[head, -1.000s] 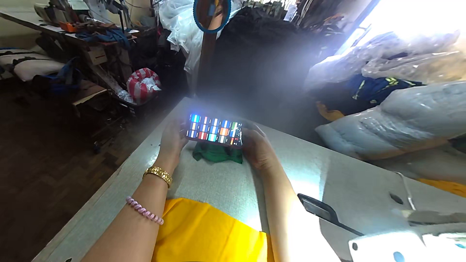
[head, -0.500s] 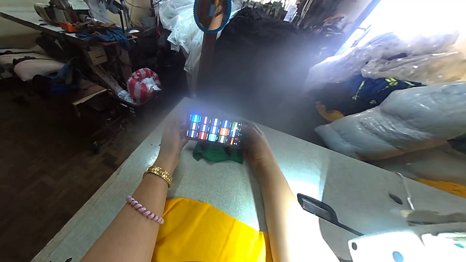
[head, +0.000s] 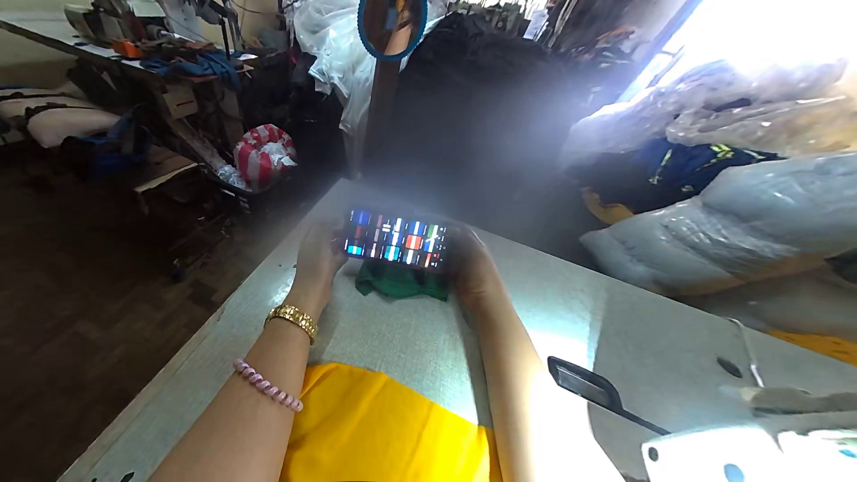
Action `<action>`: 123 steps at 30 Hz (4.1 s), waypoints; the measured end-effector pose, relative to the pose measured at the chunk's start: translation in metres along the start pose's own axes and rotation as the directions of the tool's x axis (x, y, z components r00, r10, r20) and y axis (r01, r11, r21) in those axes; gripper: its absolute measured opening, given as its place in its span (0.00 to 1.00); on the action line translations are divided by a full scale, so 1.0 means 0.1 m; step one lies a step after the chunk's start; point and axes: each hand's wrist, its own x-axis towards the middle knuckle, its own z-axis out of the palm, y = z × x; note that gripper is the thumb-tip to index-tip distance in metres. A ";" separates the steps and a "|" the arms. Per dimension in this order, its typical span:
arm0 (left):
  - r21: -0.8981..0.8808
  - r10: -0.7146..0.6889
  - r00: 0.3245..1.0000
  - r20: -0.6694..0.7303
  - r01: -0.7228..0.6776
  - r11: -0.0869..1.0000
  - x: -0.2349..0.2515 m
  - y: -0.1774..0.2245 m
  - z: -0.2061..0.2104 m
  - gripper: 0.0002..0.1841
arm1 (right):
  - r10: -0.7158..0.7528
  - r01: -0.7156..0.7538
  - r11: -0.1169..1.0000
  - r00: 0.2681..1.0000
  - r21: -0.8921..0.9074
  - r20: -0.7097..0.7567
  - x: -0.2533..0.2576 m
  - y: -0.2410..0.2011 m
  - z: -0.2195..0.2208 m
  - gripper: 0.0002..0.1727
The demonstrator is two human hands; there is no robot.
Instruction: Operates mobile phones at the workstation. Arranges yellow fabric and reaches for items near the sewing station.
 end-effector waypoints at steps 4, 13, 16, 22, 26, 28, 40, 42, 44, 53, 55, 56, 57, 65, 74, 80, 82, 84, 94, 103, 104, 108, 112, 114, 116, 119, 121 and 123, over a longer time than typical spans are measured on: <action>-0.005 -0.005 1.000 -0.001 0.005 1.000 0.00 -0.01 -0.01 0.24 | -0.004 0.004 1.000 1.000 -0.006 0.016 -0.09 0.00 -0.02 0.22; -0.012 -0.003 1.000 0.001 0.003 1.000 -0.01 0.00 0.00 0.24 | -0.011 0.006 1.000 0.983 0.030 0.182 -0.05 0.02 -0.12 0.21; -0.013 0.004 1.000 0.014 -0.004 1.000 -0.01 -0.01 -0.01 0.24 | 0.010 -0.008 1.000 0.981 -0.009 0.196 -0.05 0.03 -0.13 0.25; -0.005 0.011 1.000 0.024 -0.010 1.000 -0.01 -0.01 -0.01 0.25 | 0.032 -0.032 0.999 0.989 -0.003 0.146 -0.05 0.02 -0.09 0.19; 0.003 0.010 1.000 0.015 -0.011 1.000 0.00 -0.01 -0.02 0.24 | 0.005 -0.003 1.000 0.985 -0.010 0.172 -0.05 0.03 -0.12 0.20; 0.014 0.009 1.000 0.007 -0.009 1.000 -0.01 -0.01 -0.01 0.24 | -0.001 0.005 1.000 0.984 -0.020 0.179 -0.04 0.05 -0.13 0.21; -0.014 -0.010 1.000 -0.010 0.010 1.000 0.00 0.00 0.00 0.24 | 0.006 -0.013 0.999 0.985 0.036 0.174 -0.06 0.02 -0.11 0.21; -0.015 -0.004 1.000 -0.006 0.004 1.000 0.01 -0.01 0.00 0.24 | 0.002 -0.008 0.999 0.985 0.032 0.172 -0.07 0.01 -0.11 0.21; -0.022 -0.006 1.000 -0.008 0.005 1.000 0.01 -0.01 0.00 0.24 | -0.005 -0.002 0.999 0.984 0.043 0.177 -0.06 0.02 -0.11 0.21; -0.023 -0.009 1.000 -0.007 0.009 1.000 0.00 0.00 0.01 0.24 | -0.040 0.023 0.995 0.985 0.100 0.170 -0.08 0.01 -0.11 0.20; 0.032 0.042 0.998 -0.039 -0.041 0.999 -0.01 -0.01 0.02 0.24 | -0.047 0.030 0.992 0.990 0.125 0.132 -0.07 0.02 -0.11 0.21; 0.089 0.098 0.993 -0.058 -0.093 0.992 -0.04 -0.02 0.01 0.25 | -0.030 0.019 0.991 0.996 0.131 0.079 -0.06 0.03 -0.10 0.23; 0.160 0.162 0.985 -0.059 -0.151 0.976 -0.07 -0.03 -0.03 0.26 | 0.005 -0.005 0.992 1.000 0.129 0.000 -0.03 0.04 -0.08 0.24; 0.490 0.458 0.889 0.000 -0.400 0.774 0.01 0.03 -0.17 0.25 | -0.430 0.334 0.661 0.902 -0.672 0.025 -1.24 -0.53 0.37 0.29; 0.618 0.311 0.951 0.004 -0.246 0.747 -0.01 0.09 -0.28 0.28 | 0.097 -0.053 0.109 0.994 -0.993 -0.043 -4.03 -0.35 -0.96 0.37; 0.750 0.124 0.917 0.378 -0.383 0.539 -1.16 0.60 -0.17 0.24 | -0.034 0.040 0.104 0.999 -0.994 0.036 -4.17 0.06 -1.38 0.44; 0.791 0.096 0.846 0.524 -0.526 0.313 -1.84 0.49 -0.25 0.22 | -0.082 0.077 0.093 0.994 -0.993 0.069 -4.15 0.10 -1.40 0.44; 0.841 0.050 0.840 0.540 -0.541 0.009 -2.22 0.11 -0.46 0.25 | -0.112 0.122 0.038 0.987 -0.992 0.117 -4.15 0.11 -1.49 0.42; 0.879 0.035 0.890 0.455 -0.443 -0.176 -2.36 -0.34 -0.76 0.34 | -0.205 0.064 0.119 0.978 -0.991 0.038 -4.52 -0.07 -1.26 0.37; 0.868 0.043 0.879 0.475 -0.459 -0.190 -2.33 -0.41 -0.84 0.36 | -0.126 0.040 -0.008 0.991 -0.999 0.040 -4.74 0.09 -1.48 0.47; 0.867 0.047 0.879 0.475 -0.458 -0.198 -2.35 -0.42 -0.83 0.35 | -0.114 0.039 -0.003 0.993 -0.999 0.039 -4.75 0.08 -1.49 0.46; 0.873 0.067 0.882 0.467 -0.447 -0.194 -2.41 -0.45 -0.80 0.35 | -0.113 0.052 0.001 0.992 -0.999 0.051 -4.74 0.04 -1.54 0.46; 0.895 0.030 0.908 0.418 -0.406 -0.187 -2.46 -0.38 -0.71 0.34 | -0.158 0.093 -0.030 0.983 -0.995 0.096 -4.67 0.06 -1.66 0.46; 0.901 -0.010 0.913 0.407 -0.403 -0.161 -2.48 -0.32 -0.70 0.34 | -0.223 0.132 -0.003 0.966 -0.991 0.129 -4.66 0.07 -1.69 0.44; 0.896 -0.016 0.902 0.431 -0.430 -0.112 -2.50 -0.30 -0.74 0.33 | -0.261 0.181 0.154 0.956 -0.971 0.136 -4.78 0.00 -1.73 0.38; 0.891 0.015 0.892 0.452 -0.451 -0.045 -2.47 -0.32 -0.79 0.34 | -0.378 0.221 0.358 0.923 -0.907 0.076 -5.08 -0.07 -1.81 0.21; 0.887 0.009 0.887 0.461 -0.461 -0.038 -2.47 -0.29 -0.78 0.33 | -0.248 0.087 0.403 0.969 -0.911 -0.018 -5.40 -0.03 -1.87 0.19; 0.878 0.024 0.878 0.479 -0.478 -0.038 -2.49 -0.25 -0.74 0.31 | 0.163 -0.236 0.386 0.969 -0.892 -0.186 -5.66 0.07 -1.97 0.24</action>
